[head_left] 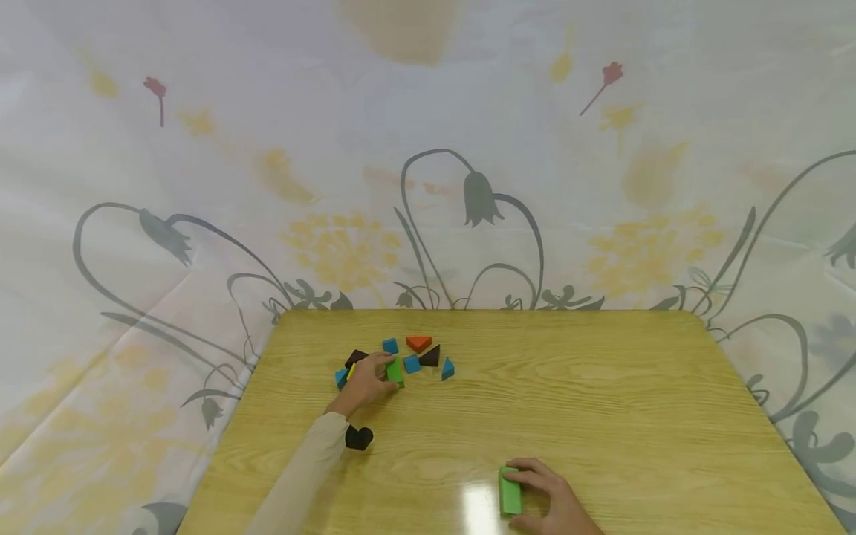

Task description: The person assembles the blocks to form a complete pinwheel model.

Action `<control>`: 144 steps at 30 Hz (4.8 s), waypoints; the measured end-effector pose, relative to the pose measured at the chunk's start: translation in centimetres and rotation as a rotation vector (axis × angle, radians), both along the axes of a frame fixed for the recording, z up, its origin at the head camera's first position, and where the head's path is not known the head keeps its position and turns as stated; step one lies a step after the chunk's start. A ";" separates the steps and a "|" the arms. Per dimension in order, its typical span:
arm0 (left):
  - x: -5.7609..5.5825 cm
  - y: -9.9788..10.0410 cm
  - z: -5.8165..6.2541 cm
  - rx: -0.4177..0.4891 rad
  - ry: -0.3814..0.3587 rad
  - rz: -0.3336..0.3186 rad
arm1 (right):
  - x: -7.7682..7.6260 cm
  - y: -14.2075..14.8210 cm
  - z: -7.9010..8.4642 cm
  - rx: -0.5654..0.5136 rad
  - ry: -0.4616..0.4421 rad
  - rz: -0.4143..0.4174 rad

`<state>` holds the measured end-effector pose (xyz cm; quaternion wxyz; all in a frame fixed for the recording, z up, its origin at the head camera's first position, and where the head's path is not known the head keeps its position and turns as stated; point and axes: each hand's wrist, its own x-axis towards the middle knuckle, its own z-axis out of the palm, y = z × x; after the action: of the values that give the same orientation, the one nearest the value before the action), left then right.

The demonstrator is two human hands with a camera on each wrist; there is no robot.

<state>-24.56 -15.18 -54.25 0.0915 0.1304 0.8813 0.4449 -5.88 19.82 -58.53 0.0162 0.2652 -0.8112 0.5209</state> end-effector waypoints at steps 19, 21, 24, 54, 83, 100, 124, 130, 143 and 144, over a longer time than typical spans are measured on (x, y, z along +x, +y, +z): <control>2.5 0.6 0.8 0.110 0.047 -0.009 | 0.2 0.3 0.6 -0.212 -0.236 0.099; 2.8 0.8 0.8 0.136 0.048 -0.010 | 0.2 0.4 0.5 -0.225 -0.233 0.108; 3.1 1.0 0.7 0.182 0.047 -0.014 | 0.1 0.4 0.4 -0.238 -0.216 0.120; 5.8 6.5 2.0 0.297 0.010 -0.207 | 0.0 0.1 -0.3 -0.276 -0.177 0.106; 9.1 11.9 2.2 0.263 0.056 -0.301 | 0.2 -0.1 -0.4 -0.287 -0.154 0.107; 11.2 13.9 0.7 0.295 -0.010 -0.322 | 0.1 -0.1 -0.2 -0.222 -0.265 0.003; 11.4 14.5 -0.5 0.102 0.119 -0.301 | 0.0 -0.4 0.4 -0.244 -0.283 0.036; 11.5 14.4 -0.8 0.164 0.056 -0.312 | -0.1 -0.5 0.2 -0.249 -0.270 0.043; 12.7 14.5 -2.1 0.208 0.073 -0.317 | 0.0 -0.4 0.1 -0.224 -0.299 0.005; 12.9 14.5 -2.2 0.238 0.059 -0.317 | 0.0 -0.4 0.1 -0.226 -0.297 0.007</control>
<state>-11.70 -0.67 -56.41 0.1184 0.2905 0.7931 0.5221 -5.87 19.44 -58.42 -0.0758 0.1847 -0.7402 0.6421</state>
